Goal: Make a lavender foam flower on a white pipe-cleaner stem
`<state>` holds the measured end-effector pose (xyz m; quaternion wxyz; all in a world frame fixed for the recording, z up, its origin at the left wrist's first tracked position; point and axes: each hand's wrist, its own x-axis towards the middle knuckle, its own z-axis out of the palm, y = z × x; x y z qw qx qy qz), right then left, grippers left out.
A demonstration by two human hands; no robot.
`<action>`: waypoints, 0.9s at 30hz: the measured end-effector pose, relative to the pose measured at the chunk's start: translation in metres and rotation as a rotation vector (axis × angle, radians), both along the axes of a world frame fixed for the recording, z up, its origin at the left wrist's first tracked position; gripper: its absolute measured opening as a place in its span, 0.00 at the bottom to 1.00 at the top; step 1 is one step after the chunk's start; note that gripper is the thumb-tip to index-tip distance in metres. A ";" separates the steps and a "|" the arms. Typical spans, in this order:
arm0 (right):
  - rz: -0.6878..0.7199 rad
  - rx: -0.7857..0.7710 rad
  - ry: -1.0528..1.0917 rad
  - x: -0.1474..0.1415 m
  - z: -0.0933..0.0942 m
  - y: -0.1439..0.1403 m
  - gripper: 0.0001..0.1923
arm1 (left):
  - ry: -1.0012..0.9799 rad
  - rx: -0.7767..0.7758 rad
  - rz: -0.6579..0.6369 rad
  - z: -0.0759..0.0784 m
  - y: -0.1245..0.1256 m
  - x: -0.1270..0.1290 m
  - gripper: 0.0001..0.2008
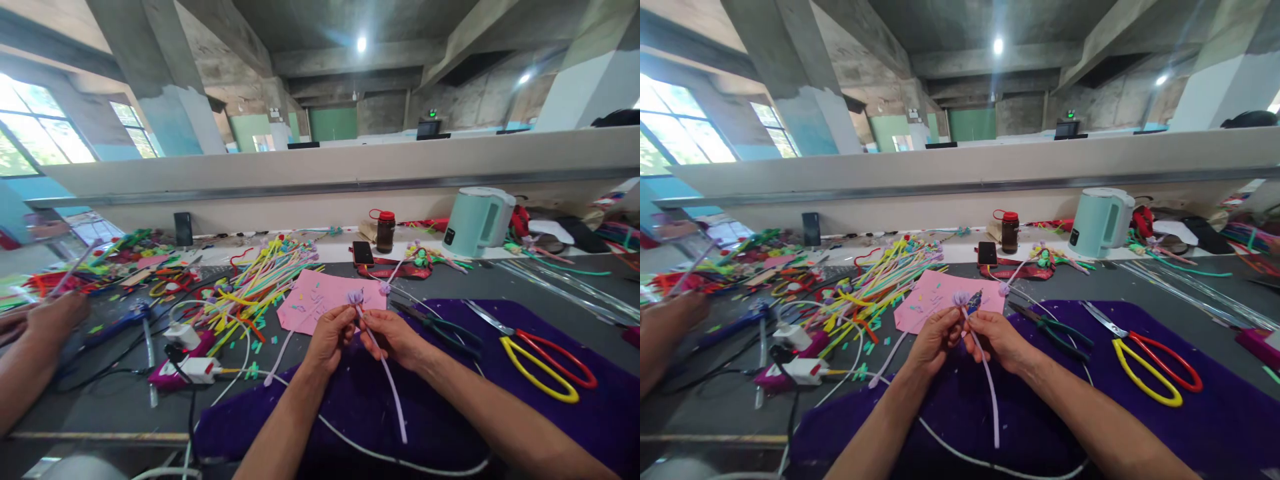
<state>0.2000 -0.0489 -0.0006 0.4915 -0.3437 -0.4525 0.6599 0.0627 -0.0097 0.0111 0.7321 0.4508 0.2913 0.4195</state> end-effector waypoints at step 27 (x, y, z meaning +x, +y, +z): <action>0.002 0.086 -0.134 -0.002 -0.006 0.001 0.15 | -0.085 -0.052 0.032 -0.015 0.006 0.008 0.10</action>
